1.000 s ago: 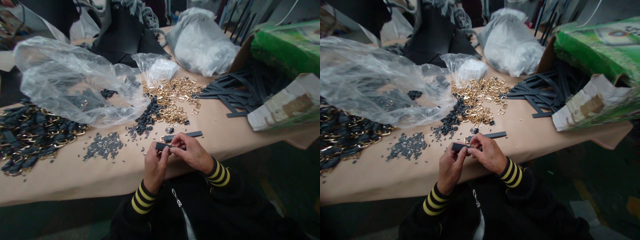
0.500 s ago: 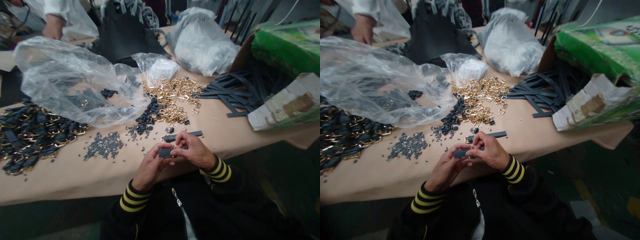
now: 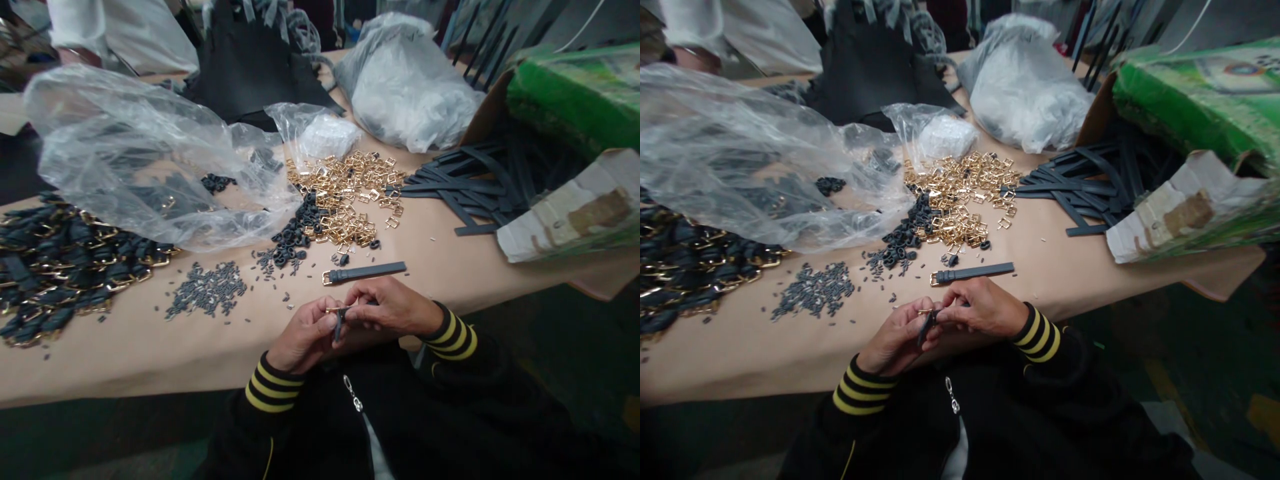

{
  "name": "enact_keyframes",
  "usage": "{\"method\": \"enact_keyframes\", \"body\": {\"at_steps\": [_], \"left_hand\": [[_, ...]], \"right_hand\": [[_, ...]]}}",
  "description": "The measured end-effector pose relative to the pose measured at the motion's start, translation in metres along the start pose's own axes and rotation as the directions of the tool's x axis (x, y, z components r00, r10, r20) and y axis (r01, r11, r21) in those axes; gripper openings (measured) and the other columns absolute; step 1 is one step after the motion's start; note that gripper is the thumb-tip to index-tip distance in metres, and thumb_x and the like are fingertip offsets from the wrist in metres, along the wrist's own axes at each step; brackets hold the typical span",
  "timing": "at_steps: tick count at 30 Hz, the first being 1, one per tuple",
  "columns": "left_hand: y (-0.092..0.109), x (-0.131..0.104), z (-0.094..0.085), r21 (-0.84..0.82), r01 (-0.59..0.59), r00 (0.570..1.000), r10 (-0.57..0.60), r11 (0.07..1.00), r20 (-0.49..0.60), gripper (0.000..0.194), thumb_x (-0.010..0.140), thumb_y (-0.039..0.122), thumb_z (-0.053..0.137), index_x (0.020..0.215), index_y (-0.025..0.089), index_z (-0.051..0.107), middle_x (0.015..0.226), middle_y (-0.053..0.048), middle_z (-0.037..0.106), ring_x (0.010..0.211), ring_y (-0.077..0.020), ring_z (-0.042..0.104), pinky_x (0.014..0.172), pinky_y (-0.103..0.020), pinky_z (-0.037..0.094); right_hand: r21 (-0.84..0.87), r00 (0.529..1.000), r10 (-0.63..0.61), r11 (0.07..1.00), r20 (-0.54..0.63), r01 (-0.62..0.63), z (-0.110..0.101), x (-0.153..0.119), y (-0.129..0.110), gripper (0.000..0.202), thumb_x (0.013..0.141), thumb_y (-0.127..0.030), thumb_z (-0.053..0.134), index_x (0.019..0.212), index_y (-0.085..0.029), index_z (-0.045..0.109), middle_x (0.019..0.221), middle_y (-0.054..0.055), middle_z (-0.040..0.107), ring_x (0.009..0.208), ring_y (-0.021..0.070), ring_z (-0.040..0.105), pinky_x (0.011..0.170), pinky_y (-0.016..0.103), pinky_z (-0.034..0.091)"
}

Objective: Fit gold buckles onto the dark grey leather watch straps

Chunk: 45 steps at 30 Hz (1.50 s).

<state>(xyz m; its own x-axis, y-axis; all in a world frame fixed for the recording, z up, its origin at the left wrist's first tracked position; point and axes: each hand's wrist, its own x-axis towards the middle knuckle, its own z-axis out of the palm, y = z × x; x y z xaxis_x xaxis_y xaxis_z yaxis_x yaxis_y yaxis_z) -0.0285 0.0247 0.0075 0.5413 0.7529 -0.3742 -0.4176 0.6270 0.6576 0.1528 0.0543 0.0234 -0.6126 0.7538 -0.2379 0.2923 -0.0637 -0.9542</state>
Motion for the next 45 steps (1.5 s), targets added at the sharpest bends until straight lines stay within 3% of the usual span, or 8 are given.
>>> {"method": "enact_keyframes", "body": {"at_steps": [11, 17, 21, 26, 29, 33, 40, 45], "left_hand": [[-0.005, 0.005, -0.008, 0.407, -0.187, 0.931, 0.294, 0.894, -0.218, 0.021, 0.075, 0.027, 0.063, 0.073, 0.016, 0.046, 0.062, 0.002, 0.057, 0.056, -0.0088, 0.053, 0.057, -0.022, 0.043], [0.001, 0.005, -0.009, 0.446, -0.082, 0.962, 0.187, 0.891, -0.198, 0.022, 0.073, 0.029, 0.064, 0.078, 0.015, 0.049, 0.059, 0.002, 0.058, 0.051, -0.0089, 0.055, 0.052, -0.021, 0.044], [0.005, 0.006, -0.008, 0.501, 0.002, 0.980, 0.098, 0.865, -0.173, 0.025, 0.076, 0.036, 0.059, 0.073, 0.012, 0.053, 0.055, 0.000, 0.059, 0.044, -0.0082, 0.052, 0.044, -0.020, 0.042], [0.005, 0.010, -0.010, 0.551, -0.048, 0.959, 0.193, 0.833, -0.209, 0.026, 0.079, 0.037, 0.055, 0.070, 0.013, 0.051, 0.051, 0.002, 0.056, 0.041, -0.0067, 0.048, 0.042, -0.018, 0.039], [0.004, 0.012, -0.015, 0.557, -0.051, 0.951, 0.211, 0.829, -0.226, 0.026, 0.079, 0.038, 0.054, 0.069, 0.014, 0.051, 0.049, 0.002, 0.054, 0.039, -0.0064, 0.047, 0.041, -0.017, 0.037], [0.002, 0.012, -0.021, 0.532, -0.049, 0.936, 0.225, 0.845, -0.271, 0.028, 0.078, 0.039, 0.055, 0.067, 0.014, 0.051, 0.048, 0.002, 0.055, 0.038, -0.0066, 0.047, 0.040, -0.017, 0.036], [-0.001, 0.010, -0.021, 0.502, -0.107, 0.884, 0.313, 0.858, -0.347, 0.026, 0.078, 0.038, 0.056, 0.070, 0.014, 0.051, 0.051, 0.002, 0.057, 0.039, -0.0064, 0.048, 0.041, -0.017, 0.039], [-0.002, 0.010, -0.008, 0.533, -0.168, 0.835, 0.407, 0.829, -0.369, 0.024, 0.079, 0.037, 0.055, 0.073, 0.014, 0.052, 0.057, 0.002, 0.057, 0.044, -0.0071, 0.052, 0.044, -0.018, 0.042]], "right_hand": [[-0.127, 0.996, 0.020, 0.992, 0.084, -0.010, -0.005, 0.004, 0.005, 0.029, 0.081, -0.039, 0.053, 0.073, -0.013, 0.058, 0.052, -0.003, 0.053, 0.047, 0.0069, 0.047, 0.044, 0.017, 0.033], [-0.155, 0.999, 0.027, 0.988, 0.042, -0.020, 0.003, 0.003, 0.007, 0.020, 0.082, -0.032, 0.052, 0.074, -0.014, 0.056, 0.054, -0.003, 0.055, 0.046, 0.0074, 0.049, 0.046, 0.017, 0.035], [-0.424, 0.997, -0.075, 0.904, -0.018, 0.060, 0.003, 0.006, 0.004, 0.020, 0.081, -0.029, 0.054, 0.067, -0.015, 0.058, 0.055, -0.001, 0.056, 0.052, 0.0092, 0.049, 0.050, 0.020, 0.033], [-0.496, 0.978, -0.206, 0.852, -0.019, 0.169, -0.023, 0.031, 0.003, 0.017, 0.084, -0.026, 0.050, 0.085, -0.016, 0.064, 0.075, 0.003, 0.062, 0.068, 0.0121, 0.054, 0.063, 0.022, 0.038], [-0.679, 0.958, -0.246, 0.729, -0.149, 0.082, -0.035, 0.055, 0.008, 0.017, 0.082, -0.016, 0.050, 0.094, -0.015, 0.063, 0.090, 0.007, 0.058, 0.078, 0.0153, 0.053, 0.069, 0.026, 0.038], [-0.802, 0.982, -0.163, 0.597, -0.096, 0.021, -0.035, 0.075, 0.020, 0.011, 0.077, -0.011, 0.054, 0.084, -0.014, 0.061, 0.087, 0.008, 0.054, 0.075, 0.0153, 0.049, 0.065, 0.026, 0.036], [-0.582, 0.907, -0.274, 0.812, -0.320, 0.040, -0.035, 0.047, -0.002, 0.007, 0.076, -0.014, 0.057, 0.070, -0.014, 0.054, 0.071, 0.001, 0.052, 0.068, 0.0121, 0.047, 0.064, 0.025, 0.037], [-0.174, 0.938, -0.096, 0.984, -0.334, 0.038, -0.010, 0.019, -0.011, 0.012, 0.080, -0.024, 0.054, 0.073, -0.014, 0.056, 0.064, 0.000, 0.054, 0.059, 0.0106, 0.051, 0.057, 0.024, 0.041]]}}
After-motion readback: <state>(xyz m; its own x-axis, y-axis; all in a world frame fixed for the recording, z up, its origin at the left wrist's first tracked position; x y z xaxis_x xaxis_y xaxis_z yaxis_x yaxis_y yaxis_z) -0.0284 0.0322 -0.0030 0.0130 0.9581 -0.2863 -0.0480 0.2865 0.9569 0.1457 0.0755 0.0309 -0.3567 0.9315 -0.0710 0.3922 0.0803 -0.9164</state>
